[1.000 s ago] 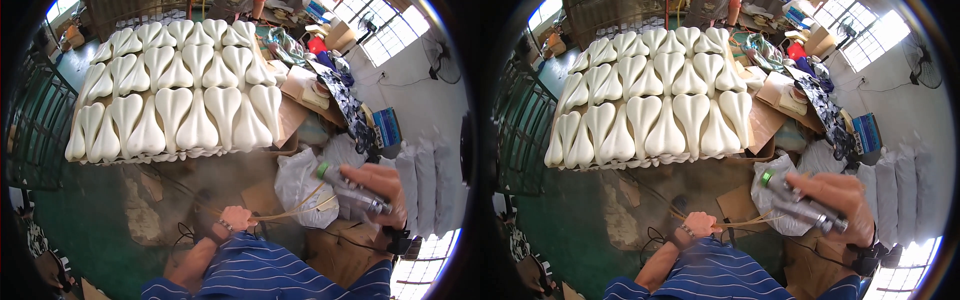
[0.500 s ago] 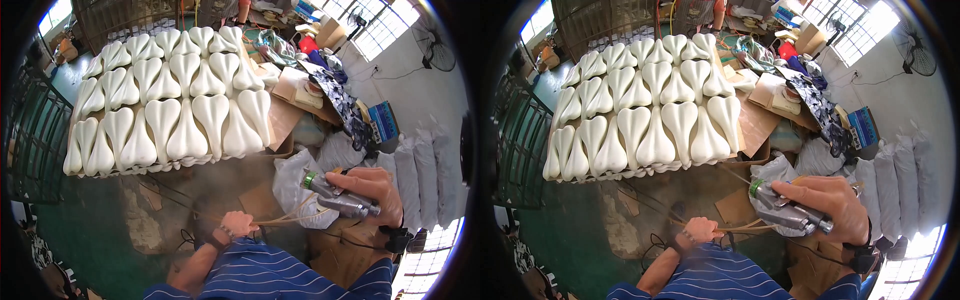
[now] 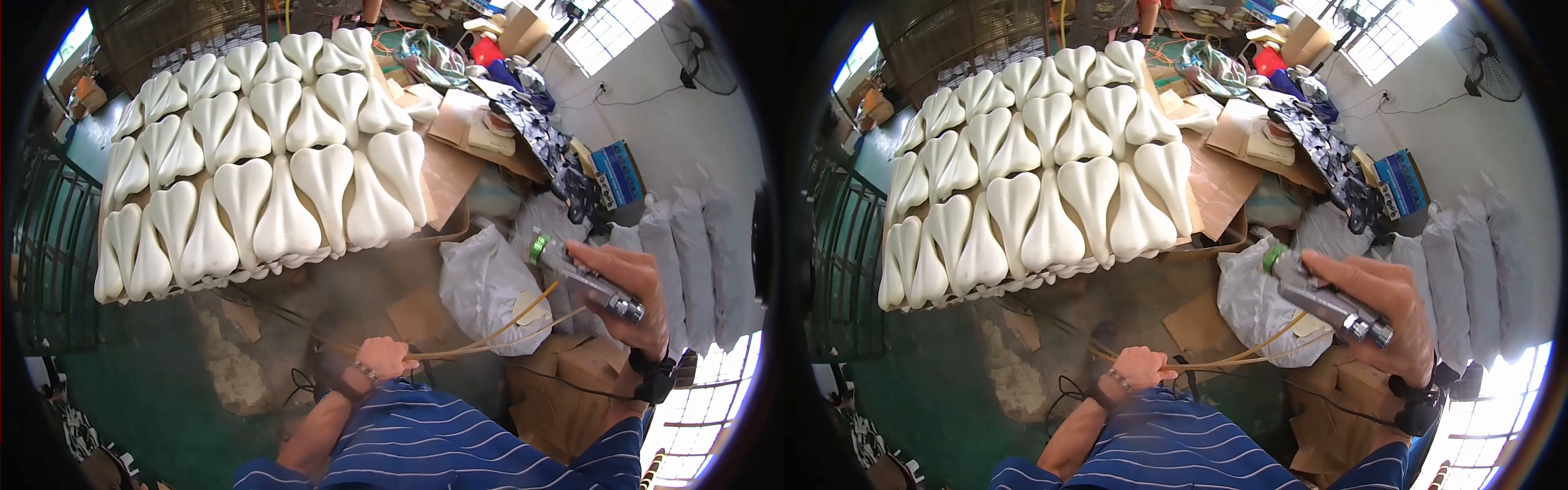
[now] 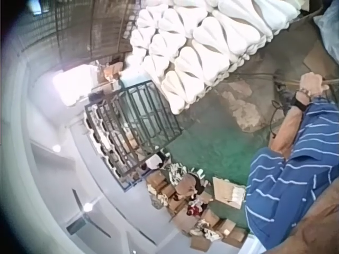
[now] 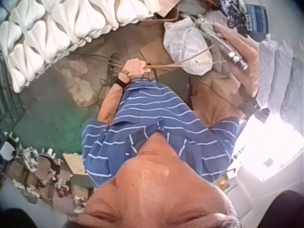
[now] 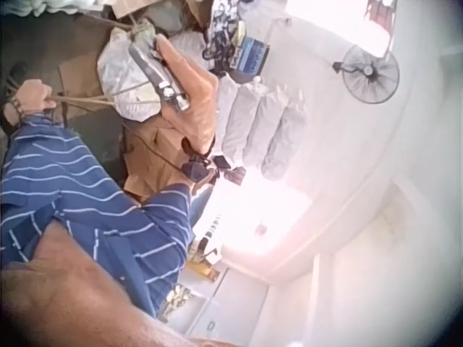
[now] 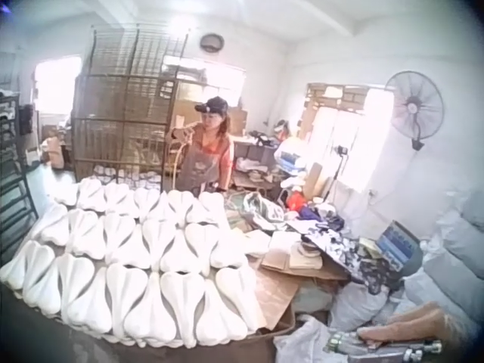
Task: The person is coating or spraying bicycle seat components and stacking them on a rack in a factory setting.
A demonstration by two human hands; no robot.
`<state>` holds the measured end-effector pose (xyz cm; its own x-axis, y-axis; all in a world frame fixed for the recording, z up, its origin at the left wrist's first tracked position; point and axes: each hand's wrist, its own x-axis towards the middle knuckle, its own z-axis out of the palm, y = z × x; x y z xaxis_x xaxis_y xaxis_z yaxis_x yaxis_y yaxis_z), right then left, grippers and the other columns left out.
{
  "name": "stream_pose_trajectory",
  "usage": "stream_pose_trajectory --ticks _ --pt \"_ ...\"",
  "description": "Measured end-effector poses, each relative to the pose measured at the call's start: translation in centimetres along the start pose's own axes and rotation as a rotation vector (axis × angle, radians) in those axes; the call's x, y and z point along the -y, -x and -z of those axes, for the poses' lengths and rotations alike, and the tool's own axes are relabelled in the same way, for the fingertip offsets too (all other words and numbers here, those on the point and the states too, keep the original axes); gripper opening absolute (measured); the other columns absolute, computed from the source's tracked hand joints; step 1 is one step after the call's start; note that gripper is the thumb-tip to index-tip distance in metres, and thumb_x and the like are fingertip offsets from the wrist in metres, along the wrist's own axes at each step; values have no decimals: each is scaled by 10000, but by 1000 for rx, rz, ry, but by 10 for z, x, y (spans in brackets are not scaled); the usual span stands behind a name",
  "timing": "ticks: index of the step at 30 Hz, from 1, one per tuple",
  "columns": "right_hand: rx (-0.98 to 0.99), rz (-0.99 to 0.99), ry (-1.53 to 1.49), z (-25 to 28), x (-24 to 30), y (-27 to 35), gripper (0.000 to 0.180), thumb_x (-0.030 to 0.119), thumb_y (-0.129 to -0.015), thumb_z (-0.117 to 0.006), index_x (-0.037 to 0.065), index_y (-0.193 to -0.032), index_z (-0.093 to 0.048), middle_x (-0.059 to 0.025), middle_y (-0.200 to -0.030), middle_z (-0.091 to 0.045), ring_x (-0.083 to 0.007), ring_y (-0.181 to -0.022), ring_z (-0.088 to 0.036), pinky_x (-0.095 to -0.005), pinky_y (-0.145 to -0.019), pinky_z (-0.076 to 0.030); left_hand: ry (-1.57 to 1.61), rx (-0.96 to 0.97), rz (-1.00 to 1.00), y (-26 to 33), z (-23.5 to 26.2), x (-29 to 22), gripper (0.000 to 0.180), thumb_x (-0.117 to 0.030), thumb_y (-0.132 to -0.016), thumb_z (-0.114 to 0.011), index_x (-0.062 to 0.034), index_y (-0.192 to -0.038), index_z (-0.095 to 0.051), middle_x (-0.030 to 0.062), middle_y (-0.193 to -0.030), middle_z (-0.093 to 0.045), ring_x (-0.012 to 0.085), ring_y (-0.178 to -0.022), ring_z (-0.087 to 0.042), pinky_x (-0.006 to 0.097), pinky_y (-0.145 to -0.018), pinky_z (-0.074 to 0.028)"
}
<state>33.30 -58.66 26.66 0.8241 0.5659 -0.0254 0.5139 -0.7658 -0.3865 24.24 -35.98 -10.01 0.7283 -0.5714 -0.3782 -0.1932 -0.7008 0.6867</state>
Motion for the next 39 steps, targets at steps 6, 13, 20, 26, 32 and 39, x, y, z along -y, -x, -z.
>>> stream_pose_trajectory --ticks 6,13,20,26,32,39 --pt "189 46 -162 5 -8 10 711 42 -616 -657 -32 -1323 -625 -207 -948 -698 -364 -809 -694 -360 -730 -521 -4 40 -13 -6 0 -5 477 -535 -911 -605 -77 -879 -734 198 -838 -718 386 -848 -699 492 -730 -537" --pt "147 113 -169 5 -12 26 649 93 -672 -731 -37 -1300 -635 -192 -910 -687 -340 -770 -691 -367 -685 -522 -26 73 -6 -9 -5 -10 480 -541 -914 -601 -81 -881 -735 199 -847 -721 387 -865 -700 489 -737 -540" --pt "140 75 -158 5 -26 51 639 77 -701 -727 -20 -1324 -627 -179 -914 -690 -318 -763 -686 -346 -683 -511 -71 103 -14 -14 -15 -13 474 -538 -914 -602 -83 -886 -734 192 -838 -722 381 -851 -702 486 -735 -545" --pt "-61 -157 -106 6 -42 67 643 17 -692 -657 -33 -1331 -606 -189 -933 -698 -362 -782 -682 -357 -683 -513 -62 124 -41 -17 -18 -12 468 -528 -915 -606 -77 -880 -724 177 -817 -717 378 -833 -697 487 -734 -545" --pt "-123 -94 -46 -2 -42 54 624 -9 -690 -691 -41 -1309 -619 -195 -914 -694 -333 -775 -685 -340 -684 -503 -59 151 -82 -19 -11 -9 455 -517 -923 -601 -81 -889 -723 172 -821 -717 377 -837 -696 490 -739 -546" --pt "-184 -113 -49 -4 -22 31 580 -37 -715 -717 -41 -1289 -634 -186 -882 -686 -306 -743 -683 -324 -669 -499 -69 221 -104 -17 9 2 457 -521 -932 -592 -85 -906 -727 171 -839 -722 374 -849 -697 489 -746 -549"
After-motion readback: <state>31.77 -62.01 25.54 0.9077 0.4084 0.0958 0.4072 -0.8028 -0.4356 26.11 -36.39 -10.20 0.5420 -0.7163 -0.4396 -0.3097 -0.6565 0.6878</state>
